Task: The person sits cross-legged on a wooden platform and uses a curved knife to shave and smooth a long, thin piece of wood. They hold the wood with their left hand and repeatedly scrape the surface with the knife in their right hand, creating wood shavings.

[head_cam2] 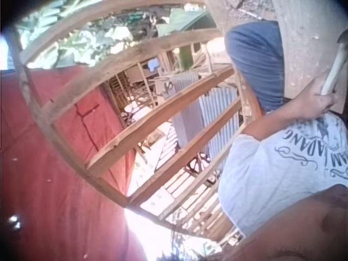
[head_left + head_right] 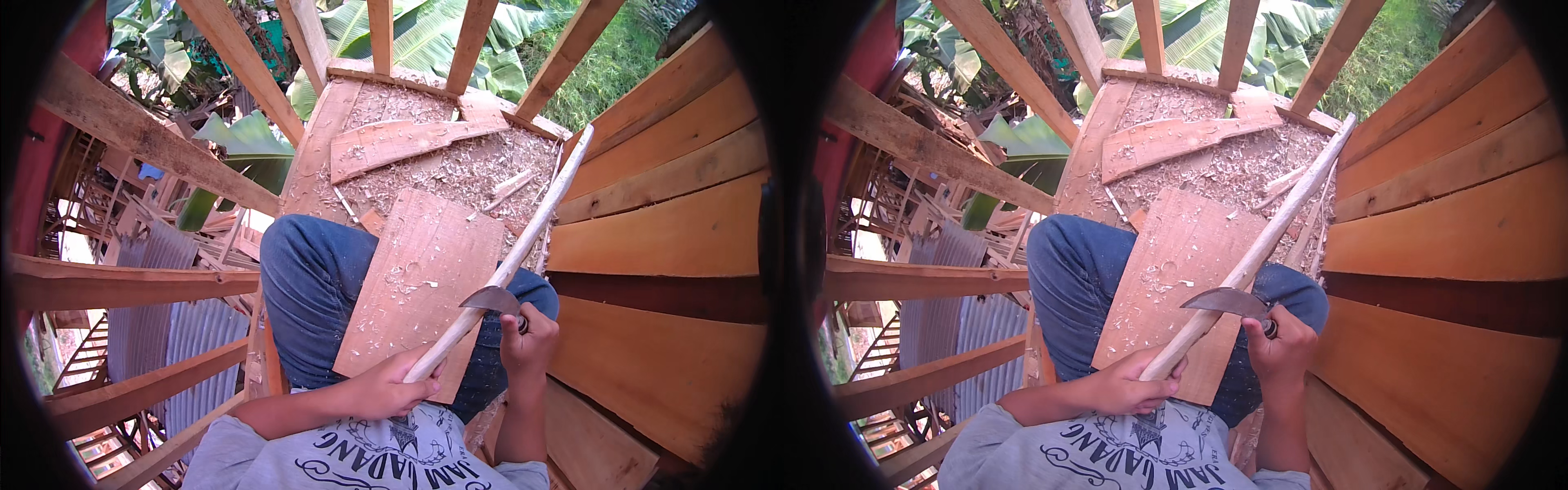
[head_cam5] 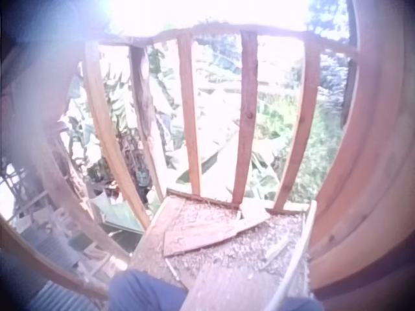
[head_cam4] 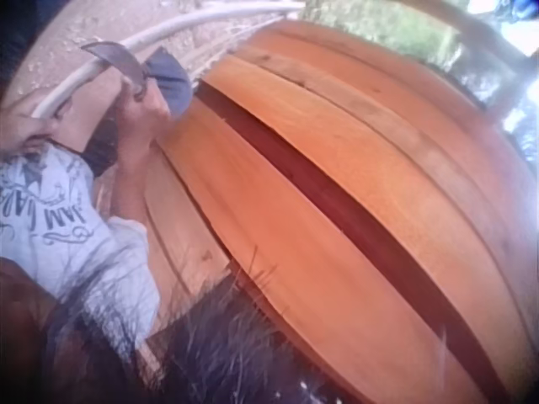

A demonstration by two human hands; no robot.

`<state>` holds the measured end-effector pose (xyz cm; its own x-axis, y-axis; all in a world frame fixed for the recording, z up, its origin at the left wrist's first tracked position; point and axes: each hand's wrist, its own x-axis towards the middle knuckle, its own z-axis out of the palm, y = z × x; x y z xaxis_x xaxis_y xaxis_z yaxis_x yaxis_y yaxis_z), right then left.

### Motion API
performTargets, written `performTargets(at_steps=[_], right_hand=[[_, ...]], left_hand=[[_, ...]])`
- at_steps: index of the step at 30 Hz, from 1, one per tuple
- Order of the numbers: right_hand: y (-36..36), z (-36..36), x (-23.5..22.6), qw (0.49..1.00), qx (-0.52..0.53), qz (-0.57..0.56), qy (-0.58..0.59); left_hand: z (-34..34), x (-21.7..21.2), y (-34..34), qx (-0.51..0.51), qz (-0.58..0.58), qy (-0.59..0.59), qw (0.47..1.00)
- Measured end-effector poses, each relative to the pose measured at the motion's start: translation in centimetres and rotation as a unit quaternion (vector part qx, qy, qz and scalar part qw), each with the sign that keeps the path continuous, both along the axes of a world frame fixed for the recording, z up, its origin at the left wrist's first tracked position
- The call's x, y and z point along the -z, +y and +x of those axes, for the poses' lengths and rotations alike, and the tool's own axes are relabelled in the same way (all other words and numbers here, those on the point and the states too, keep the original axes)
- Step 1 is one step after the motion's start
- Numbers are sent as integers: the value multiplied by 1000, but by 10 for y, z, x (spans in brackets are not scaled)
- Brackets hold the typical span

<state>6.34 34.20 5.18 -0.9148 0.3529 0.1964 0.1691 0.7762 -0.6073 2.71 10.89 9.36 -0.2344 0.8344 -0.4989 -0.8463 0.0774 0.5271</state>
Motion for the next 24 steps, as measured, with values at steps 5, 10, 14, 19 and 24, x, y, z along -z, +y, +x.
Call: performTargets(at_steps=[5, 10, 14, 19, 24], right_hand=[[-26, 7, -17, 994, -104, -14, 18], [28, -15, 2, 982, 138, -128, -29], [-8, 0, -15, 995, -82, -55, 12], [2, -13, -2, 999, -30, -21, 28], [-23, 1, -11, 988, -150, -19, 29]], left_hand=[[-3, 0, -6, 11, -26, 55, 998], [-1, -8, -12, 17, -29, 142, 989], [-5, -4, -10, 18, -48, 167, 985], [-14, -14, -11, 32, -90, 211, 973], [-11, 0, -12, 8, -87, 291, 953]])
